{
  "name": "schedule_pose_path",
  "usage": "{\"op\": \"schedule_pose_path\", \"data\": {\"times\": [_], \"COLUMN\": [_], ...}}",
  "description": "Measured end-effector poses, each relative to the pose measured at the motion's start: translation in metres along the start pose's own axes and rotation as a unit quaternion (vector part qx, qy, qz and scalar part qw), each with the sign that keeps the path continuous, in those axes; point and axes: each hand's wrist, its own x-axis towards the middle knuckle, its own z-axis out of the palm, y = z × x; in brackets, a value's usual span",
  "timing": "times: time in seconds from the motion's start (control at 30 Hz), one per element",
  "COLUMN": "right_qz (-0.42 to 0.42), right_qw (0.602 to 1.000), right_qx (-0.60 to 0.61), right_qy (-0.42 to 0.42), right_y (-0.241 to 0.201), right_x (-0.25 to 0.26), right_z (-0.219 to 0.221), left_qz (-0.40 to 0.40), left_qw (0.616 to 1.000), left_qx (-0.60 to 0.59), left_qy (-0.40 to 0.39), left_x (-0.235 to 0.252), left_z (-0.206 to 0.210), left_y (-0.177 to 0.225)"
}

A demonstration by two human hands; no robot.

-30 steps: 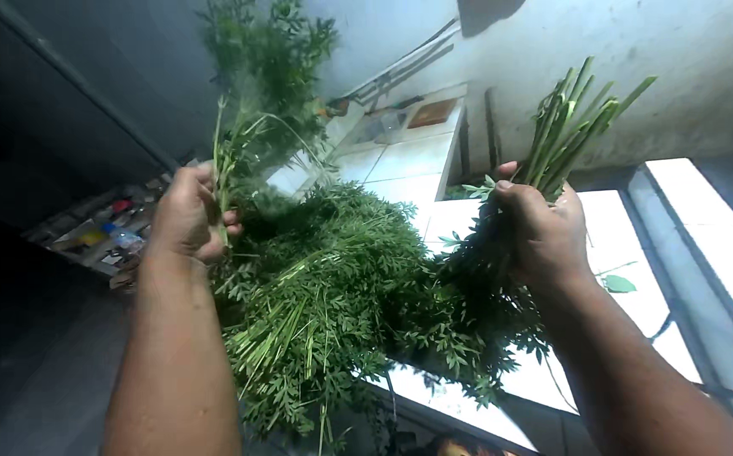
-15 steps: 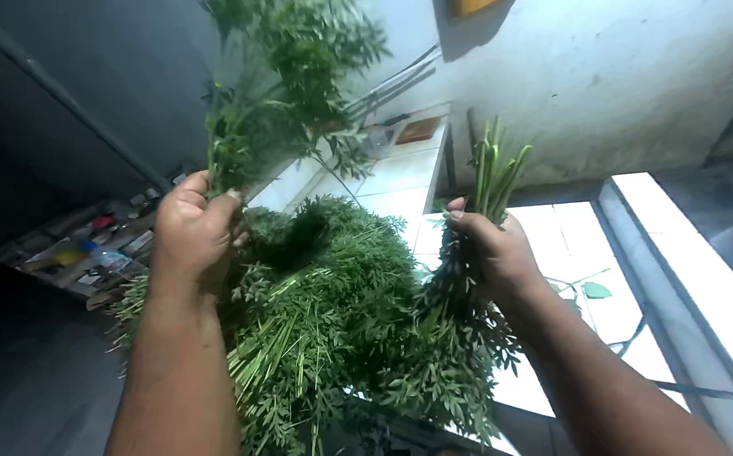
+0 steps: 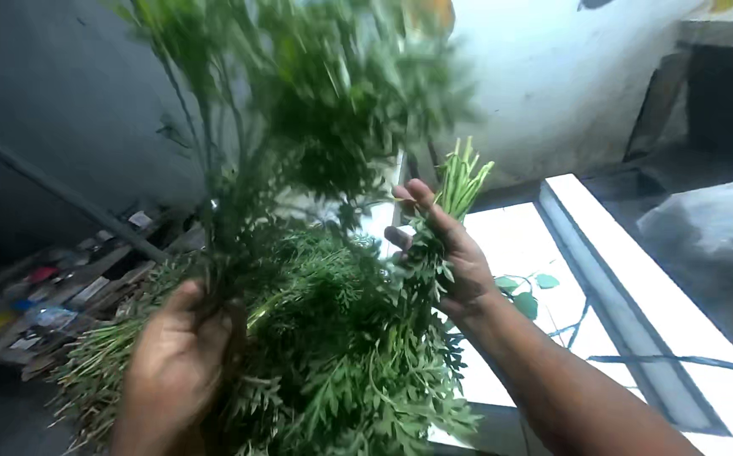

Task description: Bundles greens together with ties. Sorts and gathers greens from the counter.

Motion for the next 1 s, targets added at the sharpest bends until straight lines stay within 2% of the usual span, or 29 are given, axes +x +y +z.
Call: {"op": "schedule_pose_path", "data": {"times": [0.1,0.2,0.27,0.33,0.4,0.47,0.53,0.6,0.7,0.77,0.87,0.93,1.0], "right_qz": [0.022,0.007,-0.050,-0.111,-0.156,-0.166,-0.122,-0.061,0.011,0.033,0.053,0.062,0.075], "right_qw": [0.992,0.972,0.959,0.932,0.905,0.884,0.872,0.882,0.904,0.920,0.926,0.934,0.944], "right_qx": [0.004,-0.081,-0.165,-0.240,-0.312,-0.396,-0.460,-0.463,-0.427,-0.391,-0.373,-0.351,-0.319], "right_qy": [0.120,0.220,0.227,0.246,0.242,0.186,0.116,0.066,0.004,-0.003,-0.015,-0.035,-0.034], "right_y": [-0.007,-0.013,-0.020,-0.029,-0.040,-0.048,-0.054,-0.056,-0.055,-0.053,-0.049,-0.046,-0.041], "right_x": [0.002,0.007,0.014,0.021,0.023,0.020,0.015,0.014,0.012,0.010,0.005,0.002,0.000], "right_z": [0.001,-0.001,-0.017,-0.031,-0.040,-0.046,-0.045,-0.040,-0.033,-0.028,-0.023,-0.017,-0.007], "left_qz": [-0.030,-0.039,-0.036,-0.026,-0.004,0.031,0.076,0.099,0.154,0.175,0.237,0.324,0.377], "left_qw": [0.999,0.995,0.976,0.936,0.896,0.847,0.787,0.759,0.768,0.770,0.778,0.789,0.801], "left_qx": [0.019,0.086,0.215,0.349,0.444,0.530,0.612,0.643,0.621,0.611,0.576,0.516,0.463], "left_qy": [-0.020,-0.017,0.001,0.022,0.022,0.020,0.028,0.030,0.033,0.057,0.086,0.073,0.041], "left_x": [-0.016,-0.024,-0.025,-0.025,-0.023,-0.017,-0.008,0.000,0.017,0.024,0.026,0.031,0.037], "left_z": [0.010,0.005,-0.014,-0.037,-0.056,-0.072,-0.086,-0.094,-0.097,-0.086,-0.034,0.009,0.043], "left_y": [-0.007,-0.024,-0.042,-0.060,-0.072,-0.079,-0.080,-0.069,-0.054,-0.049,-0.013,0.009,0.008]}}
